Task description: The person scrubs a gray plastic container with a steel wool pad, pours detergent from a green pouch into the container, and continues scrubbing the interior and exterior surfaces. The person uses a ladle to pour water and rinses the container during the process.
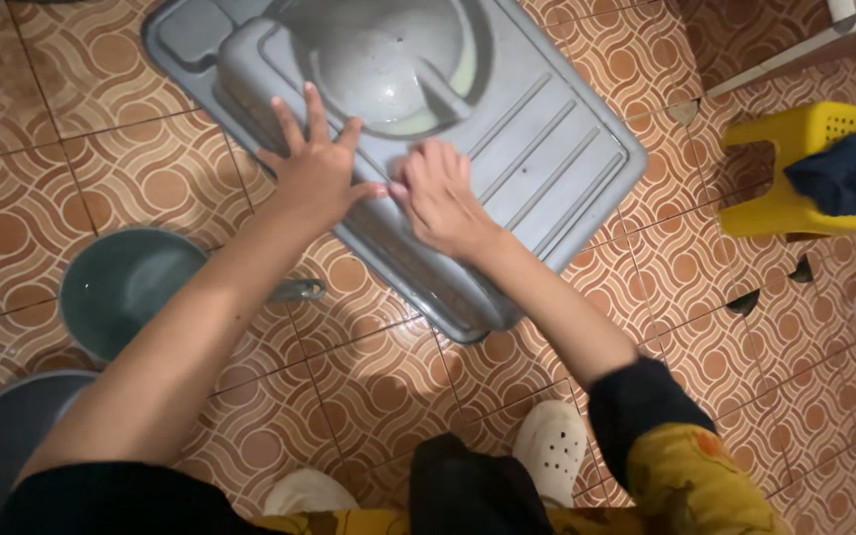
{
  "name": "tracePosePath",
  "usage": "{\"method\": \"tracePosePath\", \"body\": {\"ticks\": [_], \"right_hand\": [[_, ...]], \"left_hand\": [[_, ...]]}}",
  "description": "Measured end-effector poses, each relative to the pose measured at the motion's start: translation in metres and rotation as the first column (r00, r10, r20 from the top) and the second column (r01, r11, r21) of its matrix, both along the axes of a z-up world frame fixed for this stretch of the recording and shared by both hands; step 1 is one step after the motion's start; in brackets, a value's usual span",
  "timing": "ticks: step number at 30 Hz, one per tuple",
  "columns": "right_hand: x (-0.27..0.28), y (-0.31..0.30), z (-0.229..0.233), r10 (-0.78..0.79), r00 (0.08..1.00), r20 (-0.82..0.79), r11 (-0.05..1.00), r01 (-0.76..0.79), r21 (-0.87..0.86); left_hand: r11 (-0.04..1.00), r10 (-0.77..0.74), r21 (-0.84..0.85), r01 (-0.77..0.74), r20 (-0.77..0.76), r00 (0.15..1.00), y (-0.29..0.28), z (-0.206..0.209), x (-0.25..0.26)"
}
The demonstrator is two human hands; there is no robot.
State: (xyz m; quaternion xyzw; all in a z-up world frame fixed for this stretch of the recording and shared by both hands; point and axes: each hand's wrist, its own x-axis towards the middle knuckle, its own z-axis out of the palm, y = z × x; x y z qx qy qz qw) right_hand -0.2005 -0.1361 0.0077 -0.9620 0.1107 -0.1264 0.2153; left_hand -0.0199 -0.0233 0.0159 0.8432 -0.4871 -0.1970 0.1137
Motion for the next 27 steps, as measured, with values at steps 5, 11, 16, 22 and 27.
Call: {"method": "tracePosePath", "body": {"ticks": [5, 11, 16, 22, 27], "right_hand": [[-0.043, 0.001, 0.005, 0.167, 0.983, 0.07, 0.986, -0.167, -0.017], [-0.155, -0.005, 0.024, 0.206, 0.954, -0.22, 0.978, -0.209, 0.011], [-0.086, 0.013, 0.007, 0.301, 0.952, 0.061, 0.953, -0.302, -0.004], [0.062, 0.002, -0.007, 0.285, 0.957, 0.055, 0.952, -0.275, -0.136], [0.161, -0.018, -0.031, 0.048, 0.988, 0.147, 0.994, -0.062, 0.091]], "left_hand": [[1.0, 0.011, 0.008, -0.01, -0.016, 1.0, 0.0, 0.004, 0.004], [1.0, 0.019, 0.024, -0.02, 0.017, 1.0, -0.003, 0.004, 0.04], [0.984, 0.148, -0.097, -0.149, -0.019, 0.989, 0.006, 0.001, 0.097], [0.99, 0.103, -0.106, -0.097, 0.055, 0.993, -0.003, -0.005, 0.116], [0.993, 0.099, -0.073, -0.09, 0.121, 0.988, -0.022, -0.014, 0.127]]}}
